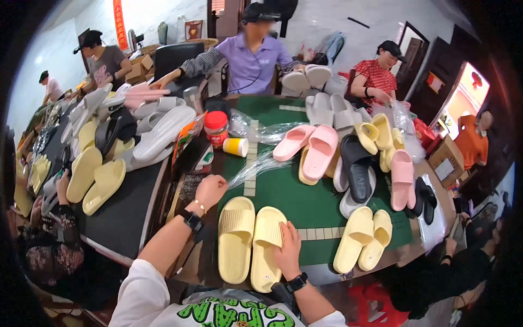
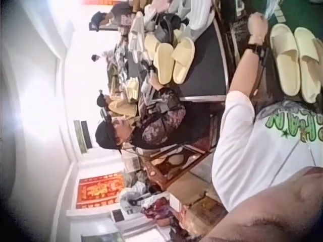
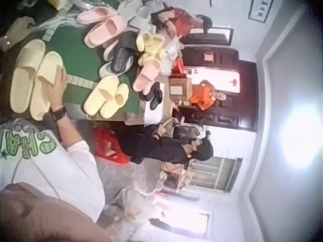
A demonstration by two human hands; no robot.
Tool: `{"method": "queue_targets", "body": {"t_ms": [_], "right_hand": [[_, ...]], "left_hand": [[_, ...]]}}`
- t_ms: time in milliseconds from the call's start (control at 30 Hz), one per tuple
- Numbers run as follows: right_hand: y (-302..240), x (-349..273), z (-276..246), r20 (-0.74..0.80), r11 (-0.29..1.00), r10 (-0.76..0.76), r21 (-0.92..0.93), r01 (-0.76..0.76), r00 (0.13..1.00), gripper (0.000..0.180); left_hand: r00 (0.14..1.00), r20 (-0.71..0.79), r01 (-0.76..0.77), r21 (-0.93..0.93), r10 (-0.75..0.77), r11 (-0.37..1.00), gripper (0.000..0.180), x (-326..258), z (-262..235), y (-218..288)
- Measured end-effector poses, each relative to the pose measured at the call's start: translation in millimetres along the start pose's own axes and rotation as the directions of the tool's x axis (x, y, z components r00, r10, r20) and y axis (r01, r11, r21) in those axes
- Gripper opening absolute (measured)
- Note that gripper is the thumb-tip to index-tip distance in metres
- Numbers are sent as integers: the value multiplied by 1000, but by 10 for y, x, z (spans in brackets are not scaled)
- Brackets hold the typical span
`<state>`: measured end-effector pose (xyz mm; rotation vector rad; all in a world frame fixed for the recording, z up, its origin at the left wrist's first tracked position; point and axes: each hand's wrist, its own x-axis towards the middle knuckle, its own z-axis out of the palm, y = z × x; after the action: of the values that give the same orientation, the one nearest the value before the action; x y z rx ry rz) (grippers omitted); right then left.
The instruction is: Inspecting foam slippers and removing excess material/debris at a manufacturing finishing table.
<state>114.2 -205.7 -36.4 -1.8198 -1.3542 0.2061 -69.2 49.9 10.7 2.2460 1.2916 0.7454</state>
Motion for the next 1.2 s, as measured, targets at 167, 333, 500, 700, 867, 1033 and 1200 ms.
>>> {"method": "queue_targets", "body": {"t_ms": [167,333,500,700,867,1033,1200], "right_hand": [[59,-34,140,-23,997,-51,-63,49,998,67],[7,-63,76,-24,1000,-2,-26,1,1000,65],[23,-59,36,-41,1000,-1,-15,1,999,66],[-44,-1,34,-29,1000,-12,-29,11,1000,65],[16,-8,66,-13,999,-43,-30,42,999,63],[11,-49,87,-28,998,-36,-52,35,999,62],[12,-31,96,-30,998,-38,-41,36,999,62]], "left_hand": [[977,182,40,348,-110,937,32,306,285,-388],[995,66,35,428,-70,903,16,350,299,-394],[989,60,115,285,-138,951,14,437,192,-392],[983,124,94,305,-138,948,21,500,141,-524],[966,176,109,383,-188,917,18,532,219,-464],[958,244,50,382,-153,923,22,451,269,-417],[978,136,93,384,-156,919,19,499,254,-402]]}}
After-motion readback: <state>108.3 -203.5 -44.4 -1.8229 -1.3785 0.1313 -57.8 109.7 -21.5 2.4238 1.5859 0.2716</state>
